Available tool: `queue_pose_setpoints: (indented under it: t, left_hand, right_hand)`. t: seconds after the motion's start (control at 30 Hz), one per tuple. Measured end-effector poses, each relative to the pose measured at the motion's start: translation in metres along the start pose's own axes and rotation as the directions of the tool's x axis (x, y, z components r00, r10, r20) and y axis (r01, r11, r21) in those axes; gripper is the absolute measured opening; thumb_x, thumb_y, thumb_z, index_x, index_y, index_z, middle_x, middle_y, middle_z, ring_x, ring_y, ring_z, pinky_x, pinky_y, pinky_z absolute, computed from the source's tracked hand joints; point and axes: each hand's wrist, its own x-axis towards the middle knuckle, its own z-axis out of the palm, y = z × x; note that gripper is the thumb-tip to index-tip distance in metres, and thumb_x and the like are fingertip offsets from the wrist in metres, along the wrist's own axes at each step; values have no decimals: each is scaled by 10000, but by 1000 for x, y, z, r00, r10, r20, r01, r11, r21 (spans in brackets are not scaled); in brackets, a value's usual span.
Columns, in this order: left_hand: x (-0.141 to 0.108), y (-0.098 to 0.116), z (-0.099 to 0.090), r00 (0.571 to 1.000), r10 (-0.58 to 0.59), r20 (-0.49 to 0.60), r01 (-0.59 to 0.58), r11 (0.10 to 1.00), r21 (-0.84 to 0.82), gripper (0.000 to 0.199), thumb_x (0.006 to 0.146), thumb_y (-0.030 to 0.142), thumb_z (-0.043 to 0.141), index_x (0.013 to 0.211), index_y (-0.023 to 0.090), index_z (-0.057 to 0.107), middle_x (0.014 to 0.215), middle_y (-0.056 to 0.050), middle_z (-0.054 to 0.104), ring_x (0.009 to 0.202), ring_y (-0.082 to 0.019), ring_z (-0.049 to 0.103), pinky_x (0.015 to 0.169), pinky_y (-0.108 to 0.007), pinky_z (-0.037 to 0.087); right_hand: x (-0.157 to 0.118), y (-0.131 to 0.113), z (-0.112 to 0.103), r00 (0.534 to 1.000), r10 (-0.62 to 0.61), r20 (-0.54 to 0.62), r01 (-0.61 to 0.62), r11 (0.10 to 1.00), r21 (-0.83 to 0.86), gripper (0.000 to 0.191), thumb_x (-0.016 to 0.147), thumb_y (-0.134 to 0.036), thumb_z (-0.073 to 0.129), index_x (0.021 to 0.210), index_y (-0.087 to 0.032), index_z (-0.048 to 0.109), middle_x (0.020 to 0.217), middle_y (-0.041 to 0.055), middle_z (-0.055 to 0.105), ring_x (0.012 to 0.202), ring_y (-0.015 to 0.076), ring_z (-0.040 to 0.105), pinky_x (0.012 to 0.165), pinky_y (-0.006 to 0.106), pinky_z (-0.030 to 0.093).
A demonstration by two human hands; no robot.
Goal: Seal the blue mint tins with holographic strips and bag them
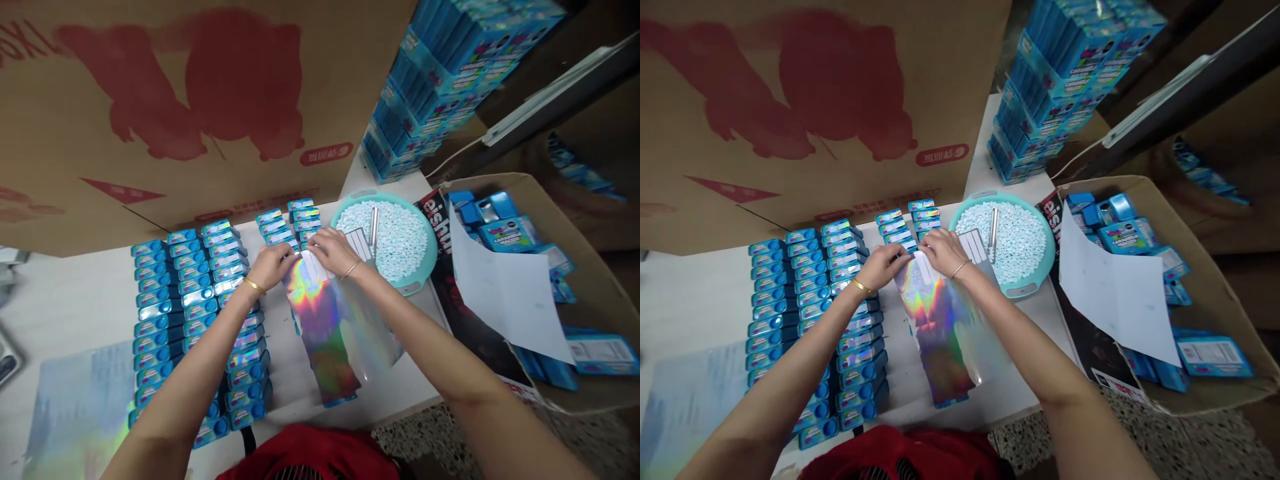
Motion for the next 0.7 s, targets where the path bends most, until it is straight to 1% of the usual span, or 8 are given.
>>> queue_pose_setpoints:
  t: [0.1, 0.17, 0.23, 0.3, 0.37, 0.43, 0.57, 0.7]
  left_hand:
    - [-3, -8, 0, 998, -54, -12, 53, 994, -93, 263, 898, 368, 467, 720, 186, 534, 668, 6, 554, 632, -133, 485, 620, -257, 380]
    - [-3, -12, 2, 996, -80, -38, 75, 991, -115, 221, 891, 357, 483, 784, 184, 571, 720, -1, 590, 674, -140, 520, 636, -259, 404]
    - [-1, -13, 6, 992, -78, -100, 74, 996, -43, 172, 878, 317, 517, 915, 183, 617, 806, -21, 640, 746, -160, 568, 703, -287, 424]
    - [0, -12, 11, 985, -40, -167, 59, 992, 109, 191, 881, 280, 524, 1004, 194, 643, 898, -47, 673, 846, -194, 596, 803, -345, 413]
    - [1, -11, 17, 977, 9, -213, 50, 962, 268, 200, 900, 270, 504, 992, 214, 672, 976, -66, 688, 929, -230, 592, 876, -408, 374]
    - [1, -10, 22, 970, 46, -240, 48, 927, 373, 212, 912, 265, 487, 968, 228, 688, 1068, -76, 686, 986, -253, 574, 907, -444, 344]
    - [-3, -11, 32, 965, 86, -248, 38, 890, 454, 232, 919, 226, 464, 1025, 231, 669, 1269, -77, 625, 1077, -266, 536, 938, -461, 318]
    - [-14, -7, 41, 966, 102, -238, 22, 883, 469, 201, 913, 222, 468, 980, 208, 657, 1314, -90, 592, 1132, -279, 506, 939, -455, 317]
  right_hand:
    - [10, -5, 3, 997, -19, 74, 15, 998, 58, 183, 931, -317, 516, 891, -185, 637, 957, 61, 664, 946, 218, 539, 789, 319, 308]
    - [15, -4, 7, 994, -35, 101, 26, 995, 96, 173, 932, -293, 509, 880, -188, 636, 939, 49, 678, 946, 211, 556, 789, 313, 303]
    - [21, -1, 13, 996, -20, 87, 11, 994, 106, 176, 929, -265, 500, 855, -185, 637, 921, 49, 684, 943, 210, 564, 788, 310, 303]
    - [25, 3, 23, 998, 9, 56, -15, 993, 114, 175, 919, -251, 501, 831, -181, 635, 904, 54, 684, 926, 210, 568, 783, 307, 311]
    - [29, 8, 33, 999, 30, 32, -34, 989, 141, 177, 911, -245, 497, 813, -182, 630, 883, 48, 683, 894, 203, 570, 771, 299, 324]
    - [33, 13, 43, 999, 44, 15, -46, 983, 177, 175, 906, -245, 499, 801, -182, 625, 859, 40, 679, 855, 192, 573, 762, 289, 338]
    - [38, 20, 57, 997, 78, -15, -72, 971, 229, 173, 902, -244, 499, 802, -174, 621, 843, 38, 673, 820, 181, 578, 767, 283, 358]
    - [39, 23, 68, 993, 110, -54, -97, 976, 196, 190, 915, -260, 480, 821, -180, 624, 860, 48, 671, 861, 199, 573, 785, 299, 363]
